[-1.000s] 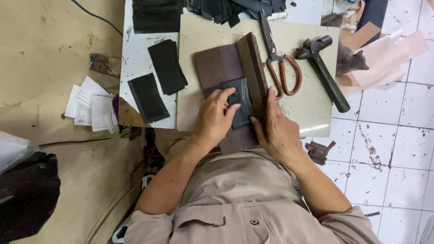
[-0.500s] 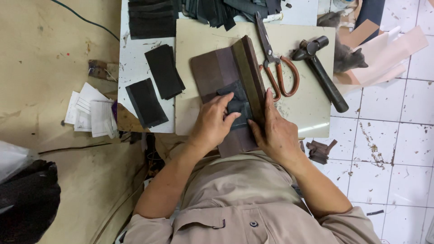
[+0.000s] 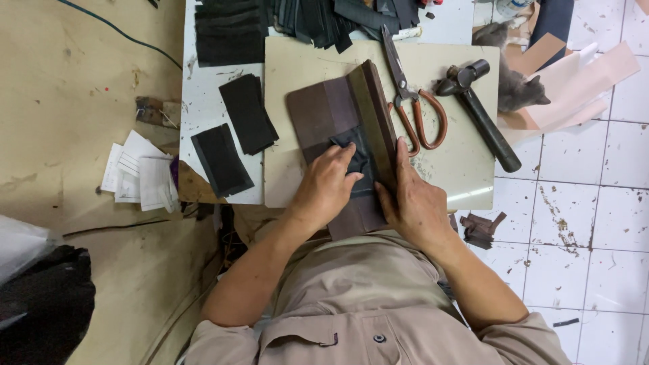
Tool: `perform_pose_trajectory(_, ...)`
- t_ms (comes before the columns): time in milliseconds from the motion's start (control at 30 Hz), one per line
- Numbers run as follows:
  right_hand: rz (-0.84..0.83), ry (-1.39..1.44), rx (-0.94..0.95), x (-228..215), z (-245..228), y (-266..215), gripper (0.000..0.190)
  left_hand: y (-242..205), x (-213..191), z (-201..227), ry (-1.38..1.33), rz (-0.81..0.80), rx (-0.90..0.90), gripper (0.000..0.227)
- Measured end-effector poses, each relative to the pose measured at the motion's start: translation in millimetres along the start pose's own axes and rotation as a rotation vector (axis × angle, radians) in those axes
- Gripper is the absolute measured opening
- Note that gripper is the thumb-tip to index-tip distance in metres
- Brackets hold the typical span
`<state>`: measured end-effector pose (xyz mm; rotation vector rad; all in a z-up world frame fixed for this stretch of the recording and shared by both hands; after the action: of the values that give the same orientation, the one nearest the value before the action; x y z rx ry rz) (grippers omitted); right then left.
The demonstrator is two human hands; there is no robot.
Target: Trimming leather components with scissors and assembling them onto a base using a hammer
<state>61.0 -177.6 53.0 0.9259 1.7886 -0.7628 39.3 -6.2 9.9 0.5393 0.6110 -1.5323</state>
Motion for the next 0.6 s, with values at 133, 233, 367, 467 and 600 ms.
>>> perform_pose_trajectory(133, 0.001, -0.007, -0.003, -2.0, -0.8, 0.7, 0.087, 0.7, 0.9, -2.9, -0.031, -0.027, 0.001, 0.058)
perform_pose_trajectory(233, -0.066, -0.003, 0.035, -6.9, -5.3, 1.6, 0.088, -0.2, 4.1, -3.5, 0.019, -0.023, 0.045, 0.058)
perform_pose_trajectory(367, -0.087, 0.013, 0.03, -4.4, -3.3, 1.2, 0.088, -1.6, -6.4, 9.8, 0.206, 0.042, 0.103, 0.057)
perform_pose_trajectory(467, -0.086, 0.038, 0.009, -5.3, -3.4, 1.6, 0.089, -4.1, -16.1, 22.3, 0.388, 0.102, 0.144, 0.054)
perform_pose_trajectory(600, -0.024, 0.288, -0.059, -12.4, 2.7, 5.8, 0.091, -3.2, 1.2, 2.3, 0.404, 0.104, 0.219, 0.052)
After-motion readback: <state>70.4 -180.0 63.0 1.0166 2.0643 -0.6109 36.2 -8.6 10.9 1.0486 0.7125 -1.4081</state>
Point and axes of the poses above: each hand's wrist, its own y-axis towards the middle knuckle, its own x-axis out of the palm, z = x × y, the point moved 3 cm from there along y, towards the middle knuckle
